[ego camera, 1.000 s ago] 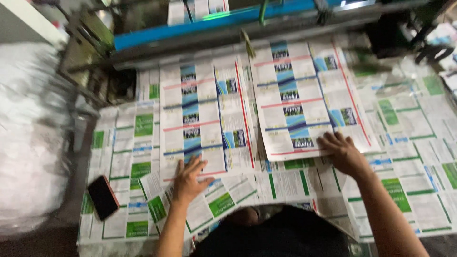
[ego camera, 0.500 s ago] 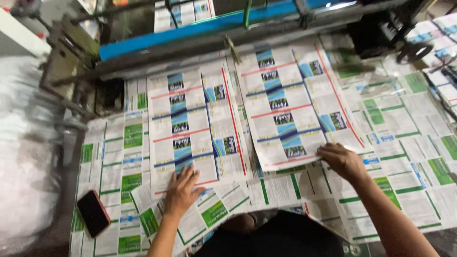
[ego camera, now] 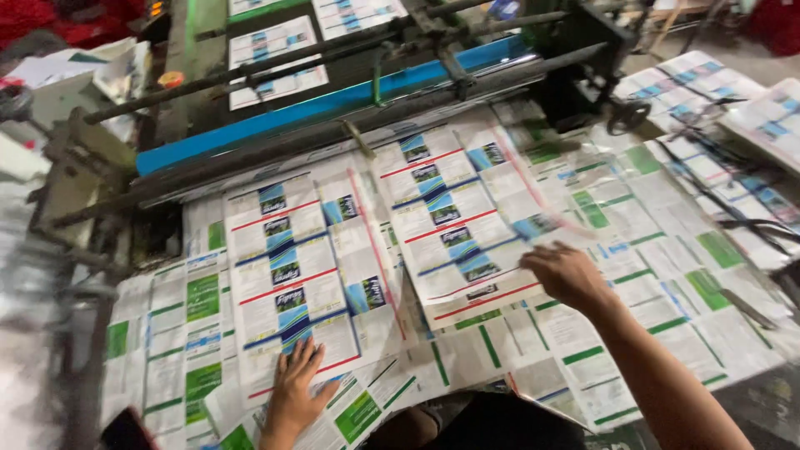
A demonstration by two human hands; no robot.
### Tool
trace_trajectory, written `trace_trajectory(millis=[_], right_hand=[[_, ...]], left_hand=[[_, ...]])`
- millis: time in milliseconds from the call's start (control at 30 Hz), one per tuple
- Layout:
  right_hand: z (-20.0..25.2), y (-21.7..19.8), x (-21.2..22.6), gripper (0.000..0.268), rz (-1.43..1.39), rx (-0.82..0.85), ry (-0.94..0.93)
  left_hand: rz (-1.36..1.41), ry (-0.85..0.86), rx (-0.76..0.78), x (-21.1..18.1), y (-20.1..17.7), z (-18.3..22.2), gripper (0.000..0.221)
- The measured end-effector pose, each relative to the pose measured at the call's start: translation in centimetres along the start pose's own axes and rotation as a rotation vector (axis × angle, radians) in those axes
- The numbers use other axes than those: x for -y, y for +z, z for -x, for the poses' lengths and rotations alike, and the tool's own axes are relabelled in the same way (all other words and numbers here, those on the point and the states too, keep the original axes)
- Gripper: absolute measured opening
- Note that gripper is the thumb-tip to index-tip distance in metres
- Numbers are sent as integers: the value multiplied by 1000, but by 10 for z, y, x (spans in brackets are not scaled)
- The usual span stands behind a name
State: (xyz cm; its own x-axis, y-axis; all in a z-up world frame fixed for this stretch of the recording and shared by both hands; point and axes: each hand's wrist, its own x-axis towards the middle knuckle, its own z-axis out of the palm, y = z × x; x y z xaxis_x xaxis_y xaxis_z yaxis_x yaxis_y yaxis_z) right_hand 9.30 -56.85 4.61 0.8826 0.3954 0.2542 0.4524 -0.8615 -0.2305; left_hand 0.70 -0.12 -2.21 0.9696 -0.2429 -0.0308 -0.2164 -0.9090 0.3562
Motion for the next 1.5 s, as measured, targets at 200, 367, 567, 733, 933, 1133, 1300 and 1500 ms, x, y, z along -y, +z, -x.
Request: trace_trajectory(millis=[200, 367, 567, 733, 933, 1133, 1300, 1500], right_hand=[[32, 3, 58, 21, 68, -140, 20], [55, 37, 64, 21, 50, -147, 153], [37, 62, 45, 39, 186, -246, 148], [3, 79, 23, 42, 209, -234, 120], [-20, 98, 9, 45, 165, -123, 192], [-39, 105, 15, 48, 269, -60, 223], [-28, 119, 7, 52, 175, -188, 199], [-26, 104, 19, 43, 99, -227, 206]], left_hand=[[67, -16, -107, -6, -15, 9, 73], [80, -11, -122, -12, -16, 10, 68], [107, -79, -46, -15, -22, 7, 66], [132, -141, 3, -19, -32, -2, 70], [164, -130, -8, -16, -19, 7, 70], [150, -173, 24, -13, -21, 3, 71], [136, -164, 28, -9, -19, 1, 66], [20, -47, -142, 10, 8, -3, 50]])
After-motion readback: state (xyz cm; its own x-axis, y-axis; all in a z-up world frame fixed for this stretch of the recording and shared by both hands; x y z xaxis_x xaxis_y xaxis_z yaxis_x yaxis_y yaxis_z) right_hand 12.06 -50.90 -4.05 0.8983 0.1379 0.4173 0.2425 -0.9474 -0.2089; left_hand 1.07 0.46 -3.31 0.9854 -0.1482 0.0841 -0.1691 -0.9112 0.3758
